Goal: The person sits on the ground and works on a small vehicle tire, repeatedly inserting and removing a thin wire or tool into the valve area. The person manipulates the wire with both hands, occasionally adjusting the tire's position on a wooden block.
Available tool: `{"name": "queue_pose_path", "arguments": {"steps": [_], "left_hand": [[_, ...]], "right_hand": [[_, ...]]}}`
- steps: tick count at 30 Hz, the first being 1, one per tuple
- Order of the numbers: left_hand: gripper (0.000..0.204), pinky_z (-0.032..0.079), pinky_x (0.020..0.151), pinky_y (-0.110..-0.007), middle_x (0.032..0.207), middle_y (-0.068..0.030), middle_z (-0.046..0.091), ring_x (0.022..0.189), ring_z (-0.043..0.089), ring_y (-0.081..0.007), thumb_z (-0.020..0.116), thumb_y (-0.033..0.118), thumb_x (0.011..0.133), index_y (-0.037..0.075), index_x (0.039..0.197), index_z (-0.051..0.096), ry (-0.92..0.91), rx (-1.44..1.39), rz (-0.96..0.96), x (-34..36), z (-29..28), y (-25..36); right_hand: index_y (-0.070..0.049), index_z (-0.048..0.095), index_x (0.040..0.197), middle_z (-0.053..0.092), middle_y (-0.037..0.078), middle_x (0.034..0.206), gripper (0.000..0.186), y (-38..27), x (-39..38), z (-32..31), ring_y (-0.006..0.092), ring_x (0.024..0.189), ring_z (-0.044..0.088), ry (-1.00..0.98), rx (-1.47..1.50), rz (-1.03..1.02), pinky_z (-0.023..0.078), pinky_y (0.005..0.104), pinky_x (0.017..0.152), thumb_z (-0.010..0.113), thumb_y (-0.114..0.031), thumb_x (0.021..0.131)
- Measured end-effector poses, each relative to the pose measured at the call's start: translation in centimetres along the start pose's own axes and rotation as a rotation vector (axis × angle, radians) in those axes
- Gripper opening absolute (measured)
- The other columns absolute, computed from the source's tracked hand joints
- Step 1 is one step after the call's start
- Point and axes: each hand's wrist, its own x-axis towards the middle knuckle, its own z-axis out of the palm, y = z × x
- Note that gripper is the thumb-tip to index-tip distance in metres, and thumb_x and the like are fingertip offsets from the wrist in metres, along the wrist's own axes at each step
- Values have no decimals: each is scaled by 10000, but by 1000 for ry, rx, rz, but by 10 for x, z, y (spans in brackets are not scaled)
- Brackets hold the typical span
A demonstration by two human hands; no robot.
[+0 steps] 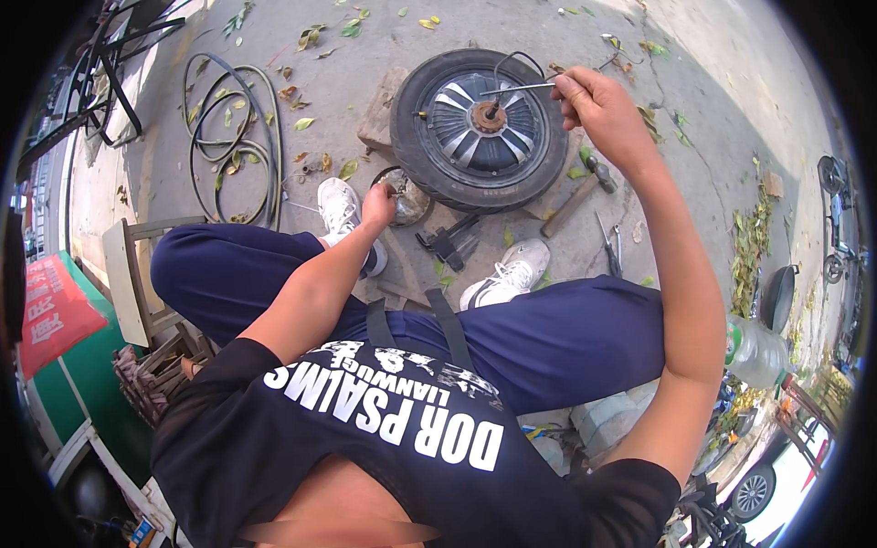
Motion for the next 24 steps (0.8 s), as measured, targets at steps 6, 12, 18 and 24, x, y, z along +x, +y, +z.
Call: {"name": "queue_pose_path", "arguments": {"steps": [6, 12, 18, 24], "left_hand": [[193, 514, 782, -433, 880, -188, 682, 874, 658, -358, 732, 175, 715, 35, 844, 698, 4, 102, -86, 3, 1, 11], [243, 512, 787, -442, 908, -182, 689, 889, 660, -358, 758, 248, 698, 49, 829, 708, -69, 133, -151, 4, -2, 17], [206, 516, 804, -440, 915, -181, 694, 910, 662, -366, 695, 208, 717, 56, 855, 715, -106, 131, -240, 7, -6, 21], [107, 513, 528, -326, 812, -150, 704, 714, 686, -238, 688, 56, 776, -13, 858, 677, -38, -822, -660, 34, -22, -21]], "right_hand": [[11, 591, 856, 537, 17, 684, 294, 19, 1, -9, 93, 596, 530, 39, 2, 51, 465, 251, 583, 514, -240, 986], [11, 593, 859, 537, 16, 685, 289, 26, 7, -10, 89, 596, 527, 37, 1, 82, 468, 252, 578, 515, -236, 987], [6, 594, 856, 540, 11, 683, 289, 34, 12, -8, 84, 591, 526, 43, 23, 75, 465, 249, 575, 518, -239, 987], [14, 597, 848, 556, 29, 668, 292, 38, 13, -9, 100, 576, 542, 38, -43, 67, 456, 266, 571, 518, -235, 978]]}}
